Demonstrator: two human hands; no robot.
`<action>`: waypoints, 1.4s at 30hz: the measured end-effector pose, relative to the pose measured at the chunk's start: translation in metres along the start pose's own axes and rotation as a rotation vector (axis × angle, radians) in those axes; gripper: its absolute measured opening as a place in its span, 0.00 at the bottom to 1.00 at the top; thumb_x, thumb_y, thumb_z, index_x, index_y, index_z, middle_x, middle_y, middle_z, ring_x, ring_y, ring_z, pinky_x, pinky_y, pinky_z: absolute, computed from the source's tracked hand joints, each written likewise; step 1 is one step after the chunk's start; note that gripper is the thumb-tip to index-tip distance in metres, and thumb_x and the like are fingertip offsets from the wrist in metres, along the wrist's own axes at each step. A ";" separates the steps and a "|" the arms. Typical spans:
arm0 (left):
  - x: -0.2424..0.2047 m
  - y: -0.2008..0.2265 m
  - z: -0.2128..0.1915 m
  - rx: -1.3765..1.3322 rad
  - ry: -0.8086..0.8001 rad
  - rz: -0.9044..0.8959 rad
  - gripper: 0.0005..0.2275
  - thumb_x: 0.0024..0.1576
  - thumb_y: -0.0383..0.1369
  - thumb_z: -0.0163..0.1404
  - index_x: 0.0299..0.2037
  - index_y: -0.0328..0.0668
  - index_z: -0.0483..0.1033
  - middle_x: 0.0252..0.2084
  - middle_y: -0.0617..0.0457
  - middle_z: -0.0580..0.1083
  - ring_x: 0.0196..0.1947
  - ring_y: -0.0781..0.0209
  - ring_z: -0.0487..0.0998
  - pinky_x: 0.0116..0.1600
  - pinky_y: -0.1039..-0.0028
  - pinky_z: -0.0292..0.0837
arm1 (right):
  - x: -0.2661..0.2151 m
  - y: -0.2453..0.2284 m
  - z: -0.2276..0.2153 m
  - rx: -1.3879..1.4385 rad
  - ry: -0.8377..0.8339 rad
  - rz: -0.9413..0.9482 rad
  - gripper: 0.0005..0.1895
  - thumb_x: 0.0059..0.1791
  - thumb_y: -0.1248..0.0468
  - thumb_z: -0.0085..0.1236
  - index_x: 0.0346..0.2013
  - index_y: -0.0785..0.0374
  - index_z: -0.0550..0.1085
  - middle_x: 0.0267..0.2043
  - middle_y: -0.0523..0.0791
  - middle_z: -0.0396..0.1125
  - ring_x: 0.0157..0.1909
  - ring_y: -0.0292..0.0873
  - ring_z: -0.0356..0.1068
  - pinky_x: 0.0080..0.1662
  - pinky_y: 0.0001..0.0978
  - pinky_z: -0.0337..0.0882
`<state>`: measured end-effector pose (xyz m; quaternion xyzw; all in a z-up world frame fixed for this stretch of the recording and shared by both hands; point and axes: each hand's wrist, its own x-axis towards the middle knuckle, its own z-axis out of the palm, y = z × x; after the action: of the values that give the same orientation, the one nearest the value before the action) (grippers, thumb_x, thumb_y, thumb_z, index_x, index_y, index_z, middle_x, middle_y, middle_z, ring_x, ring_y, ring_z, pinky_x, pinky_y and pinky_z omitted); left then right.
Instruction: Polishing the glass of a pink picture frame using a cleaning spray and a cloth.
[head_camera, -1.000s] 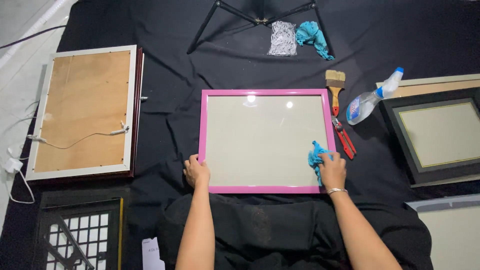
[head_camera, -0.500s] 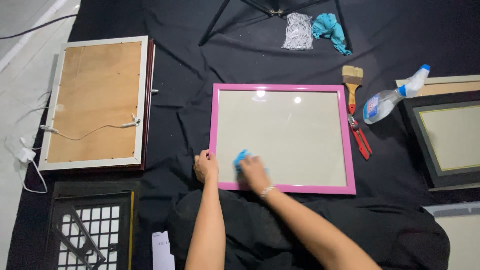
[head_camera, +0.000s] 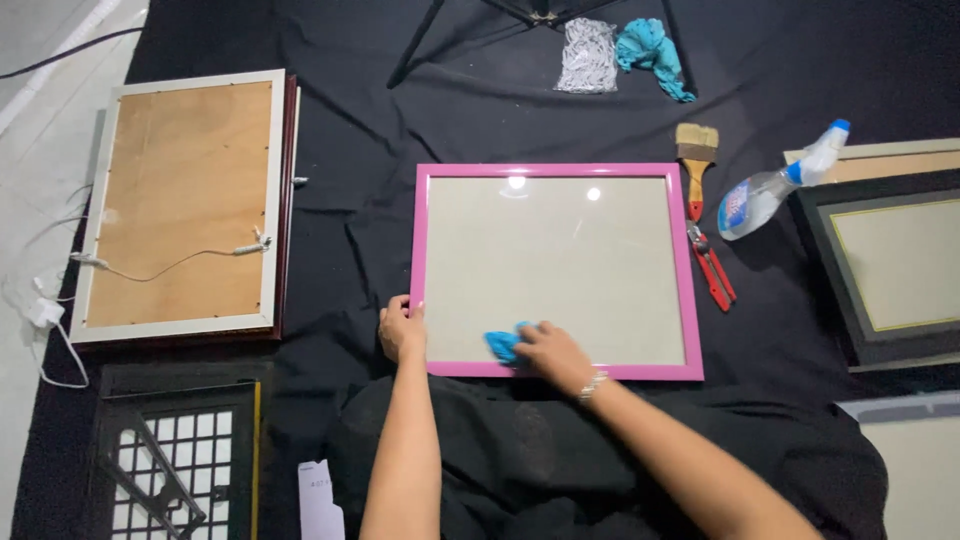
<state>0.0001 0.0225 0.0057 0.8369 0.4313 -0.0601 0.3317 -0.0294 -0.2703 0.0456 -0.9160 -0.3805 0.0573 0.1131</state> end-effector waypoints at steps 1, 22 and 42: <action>0.001 -0.002 0.002 0.000 -0.004 0.004 0.10 0.57 0.45 0.57 0.47 0.67 0.78 0.44 0.63 0.75 0.51 0.55 0.79 0.50 0.61 0.79 | -0.020 0.020 -0.007 -0.002 0.000 0.005 0.06 0.47 0.63 0.57 0.37 0.47 0.75 0.48 0.42 0.66 0.47 0.54 0.70 0.42 0.41 0.74; 0.016 -0.006 0.014 0.009 -0.006 -0.044 0.10 0.59 0.49 0.45 0.43 0.67 0.78 0.46 0.61 0.74 0.52 0.51 0.77 0.54 0.60 0.76 | -0.016 0.021 0.023 -0.041 0.087 0.174 0.17 0.40 0.68 0.59 0.41 0.51 0.67 0.44 0.45 0.63 0.41 0.56 0.72 0.40 0.42 0.75; 0.003 0.018 -0.005 -0.044 -0.030 0.063 0.17 0.55 0.40 0.55 0.54 0.56 0.72 0.53 0.56 0.71 0.58 0.49 0.74 0.62 0.60 0.72 | 0.032 0.082 -0.005 -0.156 0.392 0.460 0.11 0.48 0.67 0.59 0.39 0.45 0.72 0.52 0.46 0.69 0.46 0.52 0.73 0.46 0.40 0.72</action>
<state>0.0144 0.0202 0.0175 0.8415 0.4008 -0.0527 0.3584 0.0501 -0.3047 0.0295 -0.9776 -0.1373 -0.1258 0.0980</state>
